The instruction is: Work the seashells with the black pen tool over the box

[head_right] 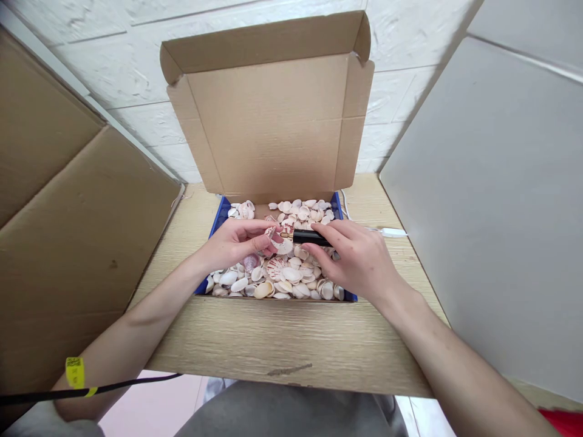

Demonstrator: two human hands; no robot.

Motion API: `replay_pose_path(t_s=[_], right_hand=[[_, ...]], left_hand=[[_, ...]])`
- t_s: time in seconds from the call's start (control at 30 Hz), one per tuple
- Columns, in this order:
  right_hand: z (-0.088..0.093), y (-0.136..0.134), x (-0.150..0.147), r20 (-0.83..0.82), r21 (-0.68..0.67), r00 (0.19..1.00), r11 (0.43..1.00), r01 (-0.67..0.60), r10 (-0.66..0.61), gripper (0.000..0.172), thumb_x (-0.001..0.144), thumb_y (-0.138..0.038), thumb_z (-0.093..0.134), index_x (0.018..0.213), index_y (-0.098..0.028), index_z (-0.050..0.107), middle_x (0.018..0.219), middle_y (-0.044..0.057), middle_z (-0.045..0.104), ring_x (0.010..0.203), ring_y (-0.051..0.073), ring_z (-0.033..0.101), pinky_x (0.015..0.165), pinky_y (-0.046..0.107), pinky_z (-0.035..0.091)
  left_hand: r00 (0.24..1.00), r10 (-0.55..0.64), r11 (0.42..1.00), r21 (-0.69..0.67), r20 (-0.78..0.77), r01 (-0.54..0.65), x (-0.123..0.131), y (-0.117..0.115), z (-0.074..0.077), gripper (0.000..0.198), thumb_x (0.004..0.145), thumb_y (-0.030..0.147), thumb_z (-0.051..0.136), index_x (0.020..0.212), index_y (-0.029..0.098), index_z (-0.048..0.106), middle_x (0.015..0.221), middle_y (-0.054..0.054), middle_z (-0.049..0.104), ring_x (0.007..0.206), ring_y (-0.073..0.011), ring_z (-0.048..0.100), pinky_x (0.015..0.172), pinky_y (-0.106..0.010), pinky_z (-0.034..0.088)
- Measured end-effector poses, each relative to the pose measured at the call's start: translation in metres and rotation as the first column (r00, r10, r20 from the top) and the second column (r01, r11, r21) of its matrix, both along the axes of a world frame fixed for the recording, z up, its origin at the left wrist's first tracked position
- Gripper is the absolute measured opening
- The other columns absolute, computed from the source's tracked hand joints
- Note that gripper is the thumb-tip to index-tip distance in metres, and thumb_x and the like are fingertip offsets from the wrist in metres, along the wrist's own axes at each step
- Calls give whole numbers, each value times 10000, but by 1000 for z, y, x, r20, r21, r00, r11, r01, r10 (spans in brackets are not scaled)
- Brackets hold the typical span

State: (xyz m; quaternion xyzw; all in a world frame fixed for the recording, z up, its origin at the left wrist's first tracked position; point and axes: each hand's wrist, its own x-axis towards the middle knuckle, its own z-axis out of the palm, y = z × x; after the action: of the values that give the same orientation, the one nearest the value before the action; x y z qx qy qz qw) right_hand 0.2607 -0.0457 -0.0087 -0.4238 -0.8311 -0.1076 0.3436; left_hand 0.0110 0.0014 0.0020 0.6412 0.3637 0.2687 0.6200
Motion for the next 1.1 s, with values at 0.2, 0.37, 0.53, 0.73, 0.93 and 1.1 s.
replay_pose_path(t_s=[0.2,0.37,0.53,0.73,0.93,1.1], right_hand=[[0,0,0,-1,-9,1000,1000,9,-9,223,925,-361,644,1030,-167,677,867,75,745,704,204,698,561,313,524],[0,0,0,-5,-5,1000,1000,4,-4,234,919,-356,654,1037,-156,674,876,88,746,716,210,704,565,316,531],[-1,0,0,-5,-7,1000,1000,8,-8,222,927,-360,641,1038,-171,675,886,82,750,721,208,705,576,319,538],[-1,0,0,7,-40,1000,999,13,-13,230,935,-365,627,1038,-165,672,892,85,750,719,210,702,572,322,527],[-1,0,1,18,-110,1000,994,22,-21,242,947,-374,605,1048,-166,673,886,80,745,716,206,693,578,322,508],[0,-1,2,19,-169,999,985,30,-27,252,957,-401,580,1066,-193,671,905,70,747,739,203,692,591,320,494]], left_hand=[[1000,2,1000,7,-15,-2,0,0,0,491,819,425,743,1178,94,704,1005,-129,775,764,-163,730,713,-286,611],[1000,9,1000,15,-21,-9,0,0,0,489,813,430,748,1168,95,708,992,-127,778,754,-165,735,713,-290,617],[1000,10,1000,22,-23,-9,0,0,1,484,809,424,753,1161,94,711,993,-126,780,749,-168,738,701,-290,618],[999,2,999,32,-36,-1,1,-1,1,472,833,422,725,1175,96,704,1000,-118,780,770,-166,736,684,-271,608],[998,-11,999,45,-66,14,2,-1,3,513,836,454,707,1191,84,694,1023,-130,773,790,-172,734,672,-264,597],[998,-1,999,42,-66,4,2,-1,3,529,816,483,721,1171,91,702,1004,-127,775,770,-175,731,665,-276,597]])
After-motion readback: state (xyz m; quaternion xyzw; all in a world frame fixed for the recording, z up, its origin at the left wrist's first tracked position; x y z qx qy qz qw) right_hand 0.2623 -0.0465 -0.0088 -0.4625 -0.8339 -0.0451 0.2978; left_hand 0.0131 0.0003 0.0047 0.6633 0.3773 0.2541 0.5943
